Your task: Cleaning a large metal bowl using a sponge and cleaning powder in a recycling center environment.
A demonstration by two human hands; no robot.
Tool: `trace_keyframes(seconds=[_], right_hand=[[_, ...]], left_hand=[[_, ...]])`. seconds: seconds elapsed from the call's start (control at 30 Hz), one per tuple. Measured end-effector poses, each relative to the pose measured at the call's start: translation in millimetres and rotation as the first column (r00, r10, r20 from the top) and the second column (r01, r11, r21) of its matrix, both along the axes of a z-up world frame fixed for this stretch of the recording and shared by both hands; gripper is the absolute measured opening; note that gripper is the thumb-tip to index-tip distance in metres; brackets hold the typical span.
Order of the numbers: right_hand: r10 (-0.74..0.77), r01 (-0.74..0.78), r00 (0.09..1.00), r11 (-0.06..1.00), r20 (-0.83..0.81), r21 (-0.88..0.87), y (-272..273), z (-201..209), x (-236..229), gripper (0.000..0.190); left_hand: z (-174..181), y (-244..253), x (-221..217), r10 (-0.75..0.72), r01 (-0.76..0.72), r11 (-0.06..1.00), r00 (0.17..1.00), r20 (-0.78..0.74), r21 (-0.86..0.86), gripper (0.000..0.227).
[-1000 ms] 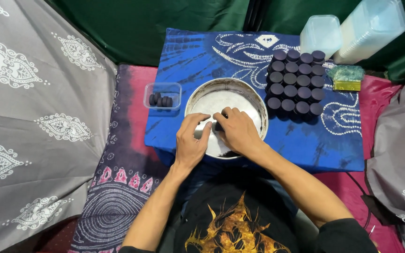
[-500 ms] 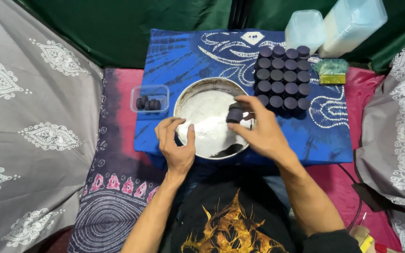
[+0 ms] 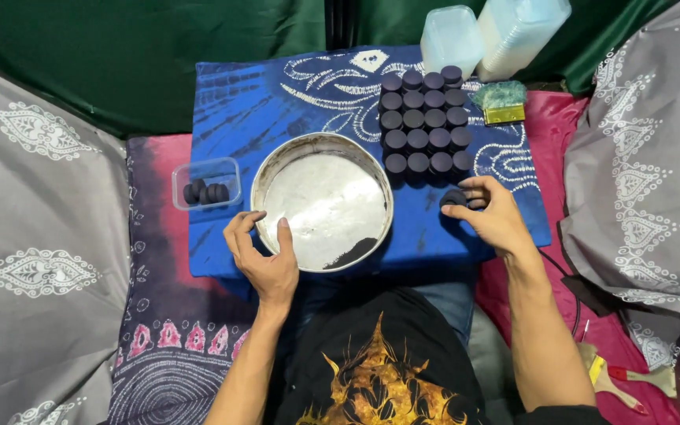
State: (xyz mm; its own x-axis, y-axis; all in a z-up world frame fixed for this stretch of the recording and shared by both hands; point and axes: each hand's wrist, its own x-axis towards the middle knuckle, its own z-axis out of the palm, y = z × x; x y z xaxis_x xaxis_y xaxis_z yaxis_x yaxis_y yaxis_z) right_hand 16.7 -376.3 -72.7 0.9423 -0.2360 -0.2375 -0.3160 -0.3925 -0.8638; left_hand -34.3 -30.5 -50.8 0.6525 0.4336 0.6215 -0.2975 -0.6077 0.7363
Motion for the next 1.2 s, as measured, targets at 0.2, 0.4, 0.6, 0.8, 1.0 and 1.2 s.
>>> trace_keyframes(seconds=[0.2,0.4,0.6,0.8,1.0,1.2], right_hand=[[-0.067,0.067,0.998,0.995,-0.005,-0.069,-23,-28,6,0.044],[-0.084,0.081,0.996,0.993,0.025,0.087,-6,5,-5,0.052],[-0.099,0.098,0.992,0.995,0.082,0.012,-7,5,-7,0.075],[-0.079,0.158,0.933,0.966,0.35,-0.205,-11,36,-1,0.05],[-0.009,0.211,0.85,0.922,0.527,-0.324,-2,64,26,0.037],[-0.015,0.282,0.736,0.915,0.676,-0.287,-21,81,66,0.048]], left_hand=[[-7,2,1,0.035,-0.035,0.999,0.999,0.003,-0.003,0.032],[-11,0,0,0.064,-0.085,0.976,0.992,-0.111,-0.201,0.05],[-11,0,2,0.033,-0.115,0.947,0.964,-0.265,-0.3,0.052],[-21,-9,5,0.125,-0.175,0.952,0.971,-0.202,-0.25,0.049],[44,-41,28,0.031,-0.034,0.999,0.993,0.113,0.027,0.042],[106,-116,122,-0.645,0.63,0.759,0.761,0.065,0.165,0.032]])
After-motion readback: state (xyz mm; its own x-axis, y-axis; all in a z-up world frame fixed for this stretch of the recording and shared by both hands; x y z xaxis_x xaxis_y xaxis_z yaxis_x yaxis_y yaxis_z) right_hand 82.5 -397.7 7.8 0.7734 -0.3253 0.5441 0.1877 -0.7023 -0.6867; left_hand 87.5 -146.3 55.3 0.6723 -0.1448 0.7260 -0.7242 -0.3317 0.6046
